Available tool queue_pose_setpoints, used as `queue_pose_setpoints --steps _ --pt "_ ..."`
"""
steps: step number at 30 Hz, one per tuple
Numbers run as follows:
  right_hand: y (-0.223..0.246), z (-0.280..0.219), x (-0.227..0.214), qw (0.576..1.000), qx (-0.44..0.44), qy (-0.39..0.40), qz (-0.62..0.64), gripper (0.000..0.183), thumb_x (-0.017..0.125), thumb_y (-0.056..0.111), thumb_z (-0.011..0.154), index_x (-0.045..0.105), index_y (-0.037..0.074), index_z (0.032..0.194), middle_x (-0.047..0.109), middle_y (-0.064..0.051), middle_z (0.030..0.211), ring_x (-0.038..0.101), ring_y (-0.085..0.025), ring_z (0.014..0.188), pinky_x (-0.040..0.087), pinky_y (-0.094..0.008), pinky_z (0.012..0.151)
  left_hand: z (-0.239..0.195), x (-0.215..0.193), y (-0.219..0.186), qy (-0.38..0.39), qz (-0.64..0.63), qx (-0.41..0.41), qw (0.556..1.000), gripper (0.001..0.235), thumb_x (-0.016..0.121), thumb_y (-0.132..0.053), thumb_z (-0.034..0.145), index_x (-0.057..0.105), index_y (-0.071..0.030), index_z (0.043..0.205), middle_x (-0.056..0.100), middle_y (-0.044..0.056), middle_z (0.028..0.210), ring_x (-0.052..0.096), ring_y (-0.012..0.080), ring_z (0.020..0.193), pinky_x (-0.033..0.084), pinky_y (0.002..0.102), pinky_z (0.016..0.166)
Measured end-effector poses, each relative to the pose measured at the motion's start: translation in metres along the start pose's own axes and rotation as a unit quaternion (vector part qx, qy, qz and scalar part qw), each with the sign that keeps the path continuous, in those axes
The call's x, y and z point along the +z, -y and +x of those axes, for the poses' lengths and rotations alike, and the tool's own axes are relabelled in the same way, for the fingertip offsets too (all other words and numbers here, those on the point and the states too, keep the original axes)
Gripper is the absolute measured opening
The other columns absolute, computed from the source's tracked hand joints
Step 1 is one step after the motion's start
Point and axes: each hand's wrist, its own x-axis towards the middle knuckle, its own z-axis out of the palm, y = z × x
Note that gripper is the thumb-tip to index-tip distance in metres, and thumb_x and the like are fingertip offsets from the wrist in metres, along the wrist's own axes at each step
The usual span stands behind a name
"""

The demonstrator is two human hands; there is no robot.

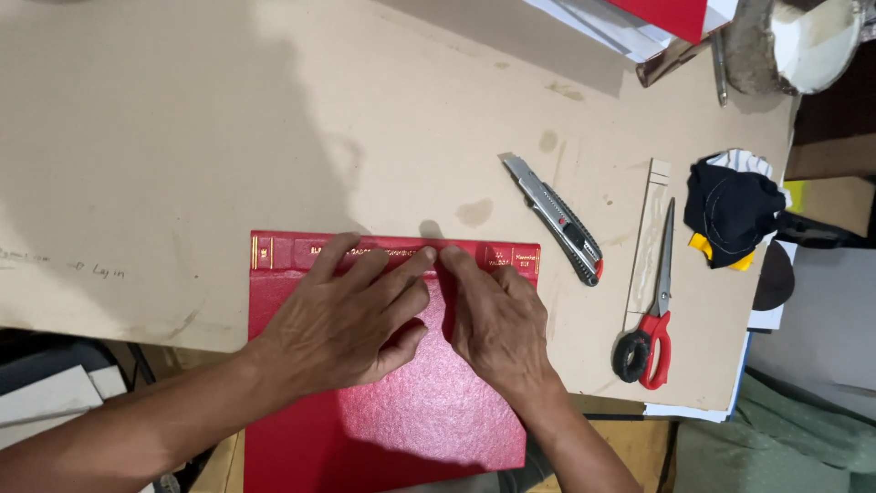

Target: Creating a spine template by cutting a cardboard strip and applying it to a book cover using a utility knife and scissors.

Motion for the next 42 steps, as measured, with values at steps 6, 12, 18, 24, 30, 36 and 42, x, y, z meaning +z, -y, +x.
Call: queue_pose_setpoints --steps 6,12,18,24,30,36,42 --pt "-0.005 -0.017 0.005 0.998 0.050 -0.007 0.028 0.043 0.053 -0.008 0.101 0.049 0.000 0.143 0.076 -0.005 0.125 0.052 -0.019 0.066 0.050 -0.031 0.074 -0.004 0.001 0.000 0.007 -0.014 -0.005 1.000 0.030 0.067 -0.042 0.091 0.066 -0.014 0.102 0.068 0.006 0.131 0.061 0.0237 0.097 0.046 0.049 0.098" --pt "-0.017 -0.039 0.016 0.997 0.051 -0.024 0.049 0.048 0.053 0.004 0.100 0.049 0.007 0.148 0.073 -0.009 0.108 0.062 -0.028 0.074 0.050 -0.040 0.071 -0.005 0.005 0.000 0.007 -0.066 -0.011 0.998 0.023 0.063 -0.043 0.092 0.068 -0.022 0.100 0.069 0.010 0.128 0.061 0.0329 0.107 0.045 0.053 0.099" --pt "-0.088 -0.027 -0.060 0.900 0.417 -0.100 0.073 0.015 0.059 0.015 0.098 0.056 0.011 0.084 0.061 -0.004 0.082 0.059 -0.019 0.078 0.046 -0.036 0.073 -0.043 0.047 -0.061 0.051 0.047 -0.069 0.995 0.135 0.026 -0.117 0.059 0.039 -0.021 0.153 0.037 0.028 0.160 0.044 0.0499 0.142 0.043 0.068 0.111" --pt "-0.289 -0.087 -0.054 0.863 0.464 0.035 -0.199 0.072 0.048 0.058 0.104 0.038 0.011 0.158 0.050 -0.032 0.148 0.050 -0.061 0.121 0.034 -0.066 0.102 -0.047 0.046 -0.086 0.044 -0.043 0.036 0.997 0.165 0.062 -0.096 0.015 0.021 -0.026 0.159 0.013 0.013 0.174 0.004 0.0535 0.163 0.012 0.085 0.116" --pt "-0.318 -0.113 -0.056 0.940 0.272 -0.075 -0.194 0.025 0.067 0.001 0.096 0.077 -0.004 0.119 0.071 -0.027 0.101 0.065 -0.046 0.092 0.052 -0.053 0.078 0.057 -0.077 -0.053 0.702 -0.053 0.130 0.698 0.125 0.070 -0.056 0.089 -0.022 -0.025 0.167 -0.043 0.011 0.172 -0.037 0.0451 0.155 -0.012 0.081 0.119" --pt "-0.179 -0.075 -0.098 0.977 0.139 -0.081 -0.141 0.040 0.057 0.000 0.112 0.058 -0.006 0.152 0.065 -0.019 0.099 0.053 -0.040 0.083 0.040 -0.049 0.075 -0.002 -0.048 -0.017 0.420 -0.291 -0.014 0.860 0.085 0.076 -0.032 0.071 0.050 -0.008 0.147 0.046 0.014 0.156 0.026 0.0316 0.153 -0.002 0.075 0.120" --pt "-0.021 -0.069 -0.066 0.966 0.217 0.141 -0.001 0.046 0.061 0.001 0.094 0.061 0.003 0.140 0.057 -0.025 0.116 0.063 -0.028 0.081 0.064 -0.033 0.061 0.022 -0.008 0.009 0.183 -0.150 0.027 0.971 0.027 0.068 -0.019 0.093 0.069 -0.003 0.115 0.069 0.017 0.123 0.063 0.0325 0.118 0.048 0.050 0.109"
